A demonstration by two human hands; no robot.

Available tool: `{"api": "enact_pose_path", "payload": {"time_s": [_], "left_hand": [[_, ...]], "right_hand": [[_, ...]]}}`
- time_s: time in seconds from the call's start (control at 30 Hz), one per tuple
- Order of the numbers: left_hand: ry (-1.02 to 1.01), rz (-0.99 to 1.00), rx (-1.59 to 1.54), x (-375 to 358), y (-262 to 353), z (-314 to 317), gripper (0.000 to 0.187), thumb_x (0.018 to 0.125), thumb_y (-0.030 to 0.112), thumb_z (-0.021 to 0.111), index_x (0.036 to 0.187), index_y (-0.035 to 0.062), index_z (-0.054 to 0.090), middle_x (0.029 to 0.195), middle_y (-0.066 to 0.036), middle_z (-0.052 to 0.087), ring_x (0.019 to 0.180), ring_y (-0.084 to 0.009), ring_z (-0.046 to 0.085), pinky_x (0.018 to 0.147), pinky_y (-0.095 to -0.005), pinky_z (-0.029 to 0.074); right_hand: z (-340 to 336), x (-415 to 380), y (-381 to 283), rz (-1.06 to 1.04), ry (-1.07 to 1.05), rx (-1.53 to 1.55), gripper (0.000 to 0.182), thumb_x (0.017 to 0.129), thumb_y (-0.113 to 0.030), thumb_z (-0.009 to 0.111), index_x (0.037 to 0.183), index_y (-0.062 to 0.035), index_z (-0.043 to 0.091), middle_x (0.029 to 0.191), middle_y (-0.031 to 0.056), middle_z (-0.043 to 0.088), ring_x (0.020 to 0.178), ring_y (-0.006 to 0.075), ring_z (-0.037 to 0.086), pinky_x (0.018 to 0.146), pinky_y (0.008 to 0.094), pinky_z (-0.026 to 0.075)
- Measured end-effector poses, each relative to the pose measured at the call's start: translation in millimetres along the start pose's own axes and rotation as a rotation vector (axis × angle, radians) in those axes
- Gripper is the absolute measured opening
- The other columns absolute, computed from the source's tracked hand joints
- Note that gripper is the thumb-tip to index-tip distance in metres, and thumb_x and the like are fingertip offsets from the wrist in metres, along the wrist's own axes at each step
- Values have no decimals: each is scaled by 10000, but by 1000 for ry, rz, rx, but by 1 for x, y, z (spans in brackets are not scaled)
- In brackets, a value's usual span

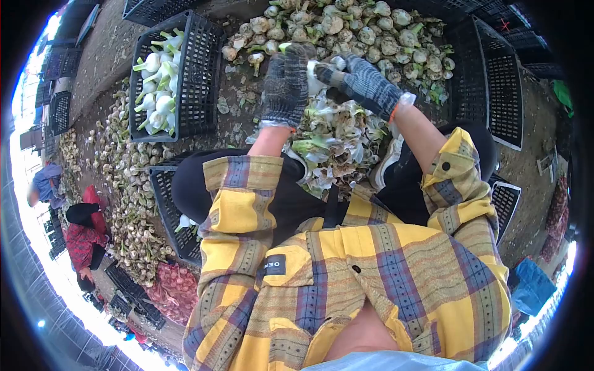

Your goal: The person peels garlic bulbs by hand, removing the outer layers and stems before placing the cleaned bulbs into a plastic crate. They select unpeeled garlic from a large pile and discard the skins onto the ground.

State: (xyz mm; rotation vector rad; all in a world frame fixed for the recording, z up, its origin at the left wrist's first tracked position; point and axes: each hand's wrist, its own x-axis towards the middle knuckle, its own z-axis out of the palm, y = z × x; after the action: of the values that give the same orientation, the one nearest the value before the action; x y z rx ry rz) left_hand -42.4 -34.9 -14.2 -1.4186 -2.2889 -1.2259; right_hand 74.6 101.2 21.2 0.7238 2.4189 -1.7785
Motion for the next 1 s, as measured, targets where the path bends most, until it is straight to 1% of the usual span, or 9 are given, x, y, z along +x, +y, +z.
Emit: {"api": "enact_pose_path", "payload": {"time_s": [0.03,0.1,0.2,0.3,0.4,0.47,0.7,0.83,1.0], "left_hand": [[11,170,152,-1,4,-3,312,918,212,381,1098,-13,501,992,-194,551,884,-324,530,780,-377,428],[-104,-128,-154,-2,8,-1,318,884,204,446,1132,7,479,1005,-189,542,864,-347,524,780,-391,429],[86,171,126,1,8,-1,286,873,216,462,1072,19,519,977,-202,546,859,-344,527,768,-406,427],[-89,-241,-234,-2,5,-1,301,860,278,487,1016,27,547,916,-196,566,852,-345,534,752,-409,430],[9,48,56,0,2,-1,359,877,358,448,952,30,572,870,-180,586,836,-309,558,736,-382,438],[-216,-631,-297,11,21,-14,398,856,401,478,982,34,565,872,-147,600,808,-269,577,729,-359,444],[-107,-1082,-790,15,34,-10,441,826,434,511,981,24,556,893,-108,583,766,-174,562,641,-310,461],[-102,-1058,-790,19,38,-12,388,822,385,537,976,29,556,882,-75,570,737,-144,543,634,-284,452],[-39,-1012,-897,11,23,-7,354,815,355,558,974,38,557,882,-63,571,740,-133,541,654,-272,445]], "right_hand": [[4,1,-3,166,-90,249,501,797,-367,606,1071,37,493,913,110,584,797,159,599,707,284,503],[1,-5,-19,118,-67,162,463,795,-348,614,1047,25,508,892,97,589,698,137,601,630,256,517],[-4,-6,-22,152,-133,358,423,790,-300,628,1046,20,523,877,88,602,718,120,598,643,248,507],[-5,-4,-14,127,-92,183,375,789,-241,628,1028,33,535,873,83,605,740,127,589,672,249,492],[0,1,5,-80,31,45,336,740,-252,646,927,19,578,771,109,613,678,163,568,633,295,453],[0,-4,-4,-78,64,-18,328,741,-232,638,932,26,570,761,123,614,683,169,573,640,298,457],[-10,0,-14,96,241,190,321,804,-86,555,1083,42,462,843,115,609,725,158,587,658,261,481],[-17,5,-4,152,342,-169,247,829,-109,542,1025,37,508,857,118,607,702,146,600,643,263,498],[-14,-9,-17,243,-78,945,364,772,-297,652,968,-1,567,780,83,591,698,162,588,673,255,517]]}}
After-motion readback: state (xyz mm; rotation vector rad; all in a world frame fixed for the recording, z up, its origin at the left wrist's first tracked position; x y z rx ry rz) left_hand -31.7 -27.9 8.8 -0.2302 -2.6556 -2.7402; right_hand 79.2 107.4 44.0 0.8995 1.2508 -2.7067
